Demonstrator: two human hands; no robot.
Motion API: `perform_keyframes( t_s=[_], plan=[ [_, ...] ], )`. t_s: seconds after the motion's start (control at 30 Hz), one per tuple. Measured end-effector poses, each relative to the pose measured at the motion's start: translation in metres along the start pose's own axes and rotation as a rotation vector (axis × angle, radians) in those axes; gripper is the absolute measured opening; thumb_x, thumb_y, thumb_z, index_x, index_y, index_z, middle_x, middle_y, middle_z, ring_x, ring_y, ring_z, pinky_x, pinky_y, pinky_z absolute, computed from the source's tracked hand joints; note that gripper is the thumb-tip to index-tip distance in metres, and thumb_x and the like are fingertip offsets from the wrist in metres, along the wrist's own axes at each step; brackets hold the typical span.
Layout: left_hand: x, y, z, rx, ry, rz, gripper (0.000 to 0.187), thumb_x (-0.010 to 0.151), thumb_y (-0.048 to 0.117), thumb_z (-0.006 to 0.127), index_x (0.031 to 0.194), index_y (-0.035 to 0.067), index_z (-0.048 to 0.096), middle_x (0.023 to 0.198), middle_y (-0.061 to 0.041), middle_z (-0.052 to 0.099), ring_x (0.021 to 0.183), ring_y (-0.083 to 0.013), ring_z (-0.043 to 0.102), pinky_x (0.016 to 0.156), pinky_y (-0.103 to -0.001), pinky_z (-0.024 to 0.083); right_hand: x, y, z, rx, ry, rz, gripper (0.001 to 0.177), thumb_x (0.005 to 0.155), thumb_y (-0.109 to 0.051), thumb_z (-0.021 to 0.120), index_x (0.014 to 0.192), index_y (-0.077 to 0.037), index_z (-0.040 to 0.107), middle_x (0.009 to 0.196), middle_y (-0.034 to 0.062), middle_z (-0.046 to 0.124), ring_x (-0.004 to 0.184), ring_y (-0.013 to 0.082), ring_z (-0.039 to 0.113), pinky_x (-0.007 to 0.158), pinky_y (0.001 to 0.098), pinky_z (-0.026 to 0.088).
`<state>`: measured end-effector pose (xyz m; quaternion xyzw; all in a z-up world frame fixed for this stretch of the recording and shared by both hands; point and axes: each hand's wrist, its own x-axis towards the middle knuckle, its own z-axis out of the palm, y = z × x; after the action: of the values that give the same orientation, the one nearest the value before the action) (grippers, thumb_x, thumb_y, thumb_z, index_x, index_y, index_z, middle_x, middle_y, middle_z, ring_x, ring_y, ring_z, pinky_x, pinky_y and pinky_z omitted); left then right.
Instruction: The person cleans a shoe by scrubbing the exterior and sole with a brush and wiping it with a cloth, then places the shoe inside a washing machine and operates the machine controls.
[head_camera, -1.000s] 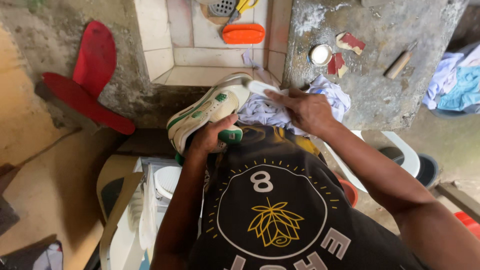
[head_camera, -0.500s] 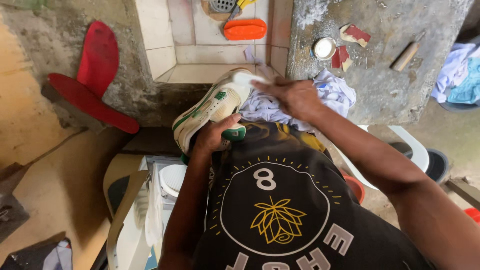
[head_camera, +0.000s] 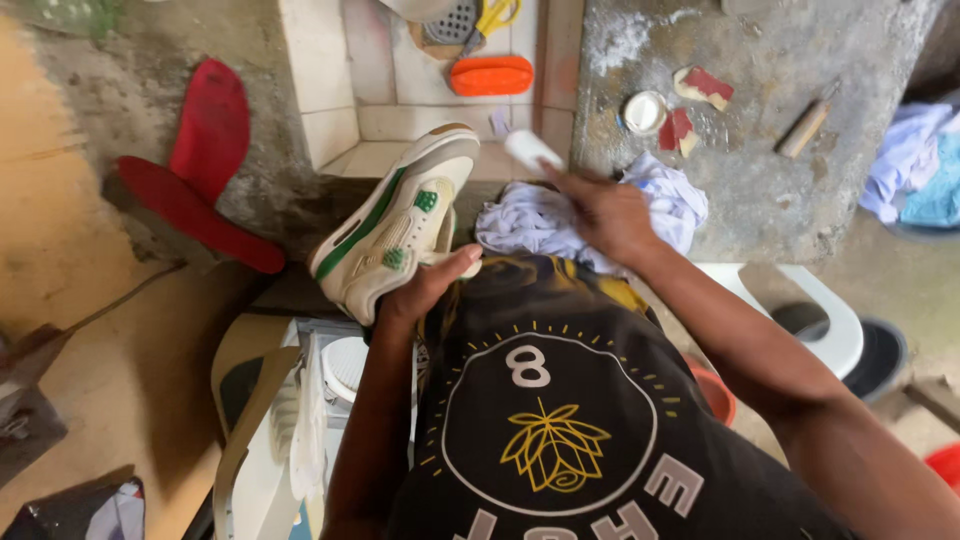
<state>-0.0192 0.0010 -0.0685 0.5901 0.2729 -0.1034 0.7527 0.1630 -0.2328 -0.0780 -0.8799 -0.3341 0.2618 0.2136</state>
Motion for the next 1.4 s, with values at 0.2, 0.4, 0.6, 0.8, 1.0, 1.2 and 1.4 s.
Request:
perform_keyframes(
  t_s=[0.2,0.4,0.6,0.8,1.0,1.2,1.4],
  plan=[
    [-0.015,0.006,-0.013,0.379,0.014,0.167,0.042,0.091,0.031,0.073,0.121,0.003,0.065,0.109,-0.007,0.07,0.097,-0.0203,0.067,0.085,-0.034,0.054,0.002,0.011,-0.019,0.576,0.173,-0.039,0.05,0.109,-0.006,0.056,0.156,-0.023,0.05,0.143,0.0126,0.067,0.091,0.0277,0.067,0.083,0.0392,0.057],
    [-0.002,0.0,-0.012,0.882,0.097,0.367,0.047,0.092,0.038,0.069,0.124,0.003,0.064,0.114,-0.011,0.069,0.104,-0.0257,0.065,0.091,-0.038,0.052,0.032,-0.063,-0.023,0.501,0.198,-0.593,0.058,0.1,0.001,0.062,0.15,-0.027,0.055,0.12,0.0085,0.068,0.086,0.0199,0.072,0.105,0.0411,0.059],
    [-0.001,-0.015,-0.014,1.11,0.179,0.394,0.053,0.094,0.046,0.065,0.127,0.003,0.062,0.12,-0.014,0.067,0.111,-0.0311,0.063,0.098,-0.042,0.05,0.042,-0.051,-0.039,0.159,0.039,-0.311,0.071,0.091,0.006,0.065,0.153,-0.027,0.056,0.112,0.0101,0.072,0.071,0.0217,0.07,0.073,0.0389,0.062],
    [0.016,-0.051,-0.02,1.143,0.172,0.174,0.059,0.096,0.051,0.061,0.13,0.003,0.061,0.127,-0.018,0.065,0.117,-0.0366,0.061,0.102,-0.046,0.048,0.017,-0.078,-0.036,0.364,0.233,-0.653,0.074,0.081,0.004,0.062,0.148,-0.027,0.052,0.093,0.0056,0.071,0.07,0.0189,0.071,0.104,0.0592,0.053],
    [0.016,-0.041,-0.025,0.724,0.131,0.375,0.066,0.105,0.048,0.053,0.147,-0.002,0.048,0.148,-0.023,0.052,0.136,-0.0402,0.047,0.114,-0.049,0.034,0.033,-0.055,-0.036,0.091,0.07,-0.39,0.068,0.088,0.009,0.063,0.145,-0.027,0.062,0.102,0.0048,0.077,0.074,0.0161,0.075,0.052,0.0338,0.059],
    [0.009,0.0,-0.013,0.997,0.224,0.417,0.063,0.1,0.039,0.061,0.146,-0.002,0.051,0.144,-0.023,0.057,0.13,-0.0376,0.053,0.11,-0.05,0.039,0.016,-0.067,-0.043,0.305,0.285,-0.617,0.07,0.087,0.007,0.058,0.151,-0.023,0.053,0.121,0.0142,0.072,0.092,0.0258,0.075,0.085,0.0446,0.06],
    [0.001,0.0,-0.022,0.72,-0.045,0.281,0.06,0.097,0.027,0.069,0.146,-0.004,0.052,0.139,-0.024,0.061,0.124,-0.0348,0.058,0.106,-0.051,0.046,0.043,-0.062,-0.04,0.344,0.248,-0.332,0.066,0.096,0.008,0.059,0.153,-0.024,0.053,0.105,0.0162,0.074,0.071,0.0219,0.072,0.071,0.0362,0.063]
  ],
)
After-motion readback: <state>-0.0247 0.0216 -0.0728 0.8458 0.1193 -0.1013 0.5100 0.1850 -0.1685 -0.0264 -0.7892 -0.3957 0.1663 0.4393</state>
